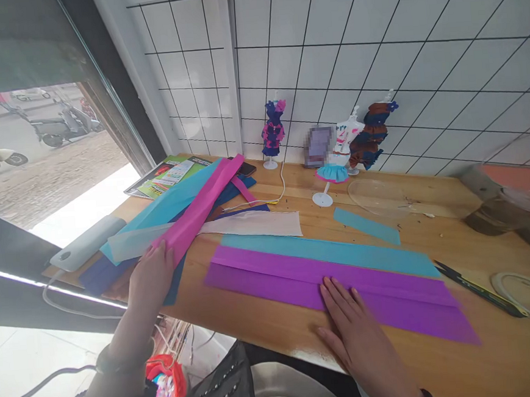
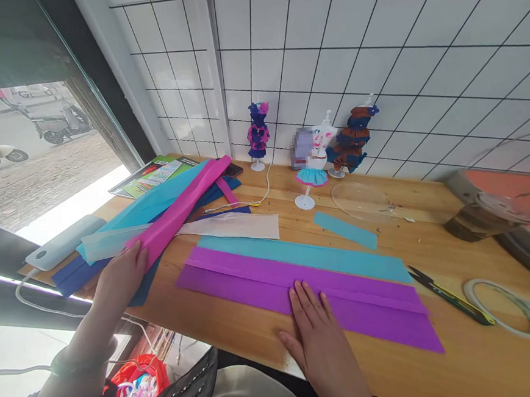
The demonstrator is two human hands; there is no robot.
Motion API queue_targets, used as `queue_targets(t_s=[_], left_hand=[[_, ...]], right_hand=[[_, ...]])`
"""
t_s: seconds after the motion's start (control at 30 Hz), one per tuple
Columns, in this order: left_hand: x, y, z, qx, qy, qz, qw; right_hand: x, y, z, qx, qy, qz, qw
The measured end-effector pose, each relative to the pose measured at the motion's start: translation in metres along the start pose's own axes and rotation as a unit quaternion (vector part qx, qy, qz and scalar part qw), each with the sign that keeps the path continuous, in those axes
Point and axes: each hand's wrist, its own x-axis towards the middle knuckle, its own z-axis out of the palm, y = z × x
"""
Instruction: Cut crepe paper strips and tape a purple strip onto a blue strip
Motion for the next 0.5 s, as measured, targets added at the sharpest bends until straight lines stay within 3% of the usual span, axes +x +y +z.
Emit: queue_targets(t_s=[0.13,0.27,0.3,0.37,0.43,0.5], left_hand=[[0.001,0.000,-0.008,0.005,0.002,-0.028,1.000],[-0.014,0.027,-0.017,-0.015,0.168,0.003,0.986],[-0.019,0.038,-0.018,-0.028,0.189,0.044,0.981],[-0.032,0.062,-0.016,-0.056,0.174,0.178,0.967],[-0.045,0.083,-0.010,-0.066,0.089,0.354,0.929],[-0.055,0.097,-0.001,-0.062,0.019,0.437,0.897]], right_hand=[[0.000,0.000,0.000,0.011,0.003,0.006,1.000],[0.000,0.000,0.000,0.017,0.003,0.005,1.000],[0.000,0.000,0.000,0.018,0.002,0.005,1.000],[0.000,0.000,0.001,0.019,-0.002,0.006,1.000],[0.000,0.000,0.001,0.020,-0.006,0.010,1.000],[-0.001,0.000,0.001,0.019,-0.010,0.012,1.000]])
